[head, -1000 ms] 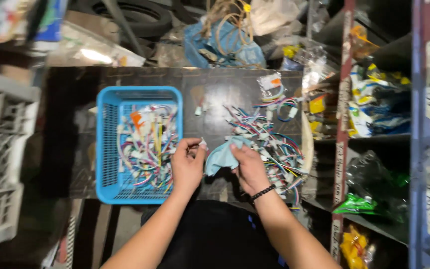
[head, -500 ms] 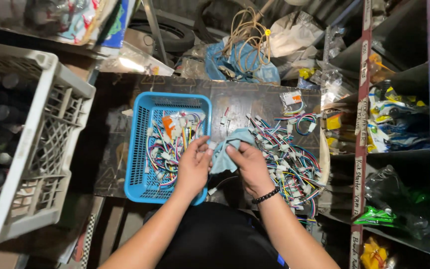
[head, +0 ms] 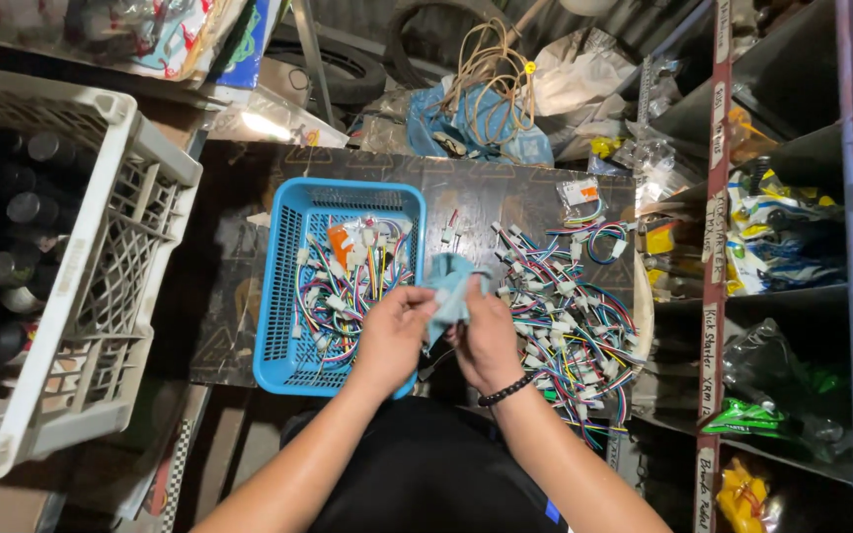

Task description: The person wipes individual wire harnesses with a blue cloth, handling them one at a time from a blue basket and placing them on the table. The person continues to clean the harnesses by wiping different sections with the cloth throughout the video.

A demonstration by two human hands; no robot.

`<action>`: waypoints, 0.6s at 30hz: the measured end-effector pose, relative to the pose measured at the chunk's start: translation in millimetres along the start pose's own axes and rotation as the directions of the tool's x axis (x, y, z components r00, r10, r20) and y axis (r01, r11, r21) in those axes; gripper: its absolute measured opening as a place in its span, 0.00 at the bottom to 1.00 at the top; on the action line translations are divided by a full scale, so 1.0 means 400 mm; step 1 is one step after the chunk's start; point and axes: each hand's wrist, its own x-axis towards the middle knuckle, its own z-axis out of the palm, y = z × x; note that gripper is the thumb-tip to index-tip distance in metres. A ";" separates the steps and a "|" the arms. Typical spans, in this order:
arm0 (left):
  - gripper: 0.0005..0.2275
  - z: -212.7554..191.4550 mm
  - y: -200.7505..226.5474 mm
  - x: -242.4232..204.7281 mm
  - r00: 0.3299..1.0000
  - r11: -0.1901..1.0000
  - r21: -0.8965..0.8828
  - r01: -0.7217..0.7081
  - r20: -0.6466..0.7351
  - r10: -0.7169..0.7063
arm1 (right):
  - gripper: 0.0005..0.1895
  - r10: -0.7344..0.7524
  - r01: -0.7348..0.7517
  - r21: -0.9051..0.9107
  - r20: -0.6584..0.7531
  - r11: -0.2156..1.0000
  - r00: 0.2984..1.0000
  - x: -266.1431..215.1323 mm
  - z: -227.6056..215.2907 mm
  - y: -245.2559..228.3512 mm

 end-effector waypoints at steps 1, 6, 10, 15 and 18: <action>0.09 -0.003 0.014 -0.002 1.000 1.000 -0.002 -0.002 0.001 0.002 | 0.22 -0.003 0.003 -0.002 0.000 1.000 1.000 -0.020 0.024 -0.041; 0.12 -0.019 0.061 -0.027 0.997 0.986 -0.165 0.014 -0.070 -0.026 | 0.20 0.022 -0.020 0.052 -0.047 0.998 0.999 -0.026 0.007 -0.058; 0.13 -0.017 0.017 -0.019 0.998 0.982 -0.188 -0.027 -0.060 0.016 | 0.11 -0.040 0.049 -0.116 0.084 0.992 0.996 -0.064 0.048 -0.077; 0.15 -0.013 0.075 -0.059 0.999 0.999 -0.023 -0.048 -0.024 0.048 | 0.07 -0.082 0.153 -0.421 0.183 0.894 0.980 -0.075 0.062 -0.094; 0.14 -0.020 0.067 -0.066 0.999 0.999 0.022 -0.032 -0.019 0.032 | 0.08 -0.092 0.179 -0.504 0.193 0.845 0.977 -0.057 0.037 -0.076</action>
